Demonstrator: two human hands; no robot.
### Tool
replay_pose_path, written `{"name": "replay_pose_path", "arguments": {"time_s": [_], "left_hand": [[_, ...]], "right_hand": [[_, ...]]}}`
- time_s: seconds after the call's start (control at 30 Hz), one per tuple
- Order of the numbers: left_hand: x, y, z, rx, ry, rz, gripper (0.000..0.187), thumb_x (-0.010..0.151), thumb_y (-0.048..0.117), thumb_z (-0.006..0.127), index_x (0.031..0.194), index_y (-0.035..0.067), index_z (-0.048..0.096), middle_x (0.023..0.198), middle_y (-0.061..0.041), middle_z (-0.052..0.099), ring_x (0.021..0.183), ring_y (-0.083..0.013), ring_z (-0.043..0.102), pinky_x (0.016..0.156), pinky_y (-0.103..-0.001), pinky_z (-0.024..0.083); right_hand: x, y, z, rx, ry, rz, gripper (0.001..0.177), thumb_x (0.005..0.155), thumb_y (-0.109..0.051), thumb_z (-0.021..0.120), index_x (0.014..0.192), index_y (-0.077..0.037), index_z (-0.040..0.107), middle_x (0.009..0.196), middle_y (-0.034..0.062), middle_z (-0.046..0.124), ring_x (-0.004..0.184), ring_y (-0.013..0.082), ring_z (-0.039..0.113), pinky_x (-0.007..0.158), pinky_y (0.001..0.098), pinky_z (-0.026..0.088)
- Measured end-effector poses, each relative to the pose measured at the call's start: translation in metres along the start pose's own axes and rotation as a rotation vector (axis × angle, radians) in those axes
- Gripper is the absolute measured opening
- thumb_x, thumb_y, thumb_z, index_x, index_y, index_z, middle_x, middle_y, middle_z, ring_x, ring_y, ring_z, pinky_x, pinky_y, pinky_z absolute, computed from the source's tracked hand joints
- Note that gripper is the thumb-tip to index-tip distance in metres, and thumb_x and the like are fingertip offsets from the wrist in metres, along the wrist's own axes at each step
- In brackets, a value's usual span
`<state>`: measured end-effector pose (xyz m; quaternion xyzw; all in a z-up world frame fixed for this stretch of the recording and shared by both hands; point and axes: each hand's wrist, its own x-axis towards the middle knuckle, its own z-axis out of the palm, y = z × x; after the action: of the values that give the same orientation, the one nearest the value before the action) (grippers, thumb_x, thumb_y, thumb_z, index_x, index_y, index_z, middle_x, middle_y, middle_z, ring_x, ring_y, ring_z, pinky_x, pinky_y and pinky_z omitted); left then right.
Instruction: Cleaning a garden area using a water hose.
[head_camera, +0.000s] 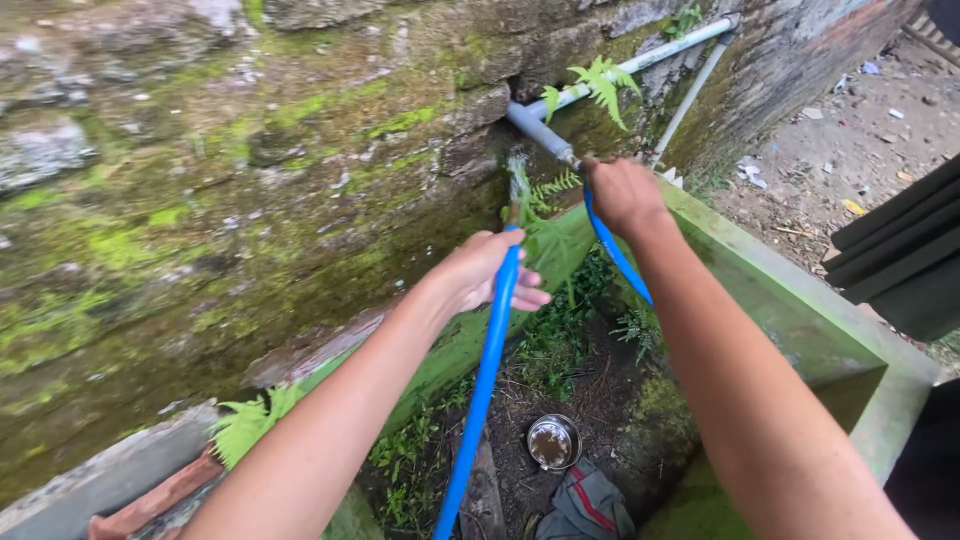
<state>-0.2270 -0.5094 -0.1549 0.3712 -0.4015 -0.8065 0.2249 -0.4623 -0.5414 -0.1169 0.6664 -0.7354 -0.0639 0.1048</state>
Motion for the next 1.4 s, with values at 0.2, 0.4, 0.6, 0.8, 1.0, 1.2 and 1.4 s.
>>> {"name": "replay_pose_path", "arguments": {"time_s": [0.2,0.4,0.6,0.8,1.0,1.2,1.4], "left_hand": [[0.0,-0.005,-0.022,0.077,0.066,-0.013,0.04,0.105,0.036,0.038,0.116,-0.003,0.043,0.079,-0.023,0.066,0.085,-0.0458,0.076,0.081,-0.057,0.061],[0.005,-0.012,-0.024,0.022,0.064,-0.024,0.04,0.106,0.038,0.039,0.111,-0.002,0.043,0.072,-0.02,0.066,0.079,-0.0435,0.075,0.076,-0.056,0.064],[0.023,-0.021,-0.03,0.07,0.067,-0.046,0.041,0.107,0.039,0.037,0.112,-0.001,0.047,0.071,-0.017,0.065,0.071,-0.0359,0.073,0.075,-0.054,0.065],[0.026,-0.023,-0.031,0.01,0.064,-0.083,0.04,0.107,0.037,0.038,0.111,-0.002,0.044,0.07,-0.017,0.063,0.069,-0.0369,0.072,0.076,-0.054,0.065],[0.023,-0.021,-0.029,0.026,0.067,-0.103,0.041,0.107,0.037,0.036,0.115,-0.002,0.044,0.071,-0.016,0.062,0.069,-0.0355,0.072,0.076,-0.053,0.065],[0.023,-0.02,-0.03,0.045,0.062,-0.106,0.041,0.108,0.036,0.033,0.116,-0.003,0.044,0.072,-0.017,0.063,0.07,-0.0348,0.072,0.078,-0.053,0.066],[0.023,-0.021,-0.032,0.004,0.05,-0.13,0.04,0.108,0.036,0.033,0.114,-0.002,0.043,0.075,-0.018,0.064,0.074,-0.0381,0.073,0.079,-0.055,0.065]], "right_hand": [[0.017,0.014,0.016,0.234,0.433,-0.352,0.026,0.095,-0.013,0.056,0.113,-0.012,0.074,0.119,0.0134,0.072,0.077,0.0368,0.072,0.068,0.0492,0.057],[0.017,0.004,-0.006,0.293,0.201,-0.099,0.017,0.1,-0.02,0.062,0.1,-0.015,0.078,0.097,0.0159,0.075,0.089,0.034,0.072,0.083,0.0463,0.057],[0.024,0.004,0.009,0.362,0.286,-0.154,0.014,0.093,-0.011,0.065,0.096,-0.015,0.078,0.097,0.0108,0.075,0.085,0.0319,0.073,0.08,0.0459,0.057],[0.028,0.004,0.021,0.376,0.337,-0.166,0.016,0.088,-0.009,0.066,0.095,-0.015,0.079,0.102,0.0076,0.077,0.09,0.03,0.073,0.086,0.0435,0.057],[0.032,0.006,0.028,0.44,0.377,-0.199,0.017,0.088,-0.007,0.064,0.095,-0.012,0.079,0.105,0.0057,0.077,0.089,0.0277,0.074,0.088,0.0417,0.057],[0.03,0.002,0.021,0.451,0.302,-0.134,0.017,0.092,-0.01,0.064,0.096,-0.013,0.08,0.101,0.0067,0.077,0.086,0.0278,0.075,0.088,0.0415,0.057],[0.031,0.001,0.02,0.466,0.291,-0.111,0.016,0.092,-0.009,0.065,0.097,-0.013,0.08,0.096,0.0132,0.077,0.085,0.0313,0.074,0.087,0.0433,0.058]]}}
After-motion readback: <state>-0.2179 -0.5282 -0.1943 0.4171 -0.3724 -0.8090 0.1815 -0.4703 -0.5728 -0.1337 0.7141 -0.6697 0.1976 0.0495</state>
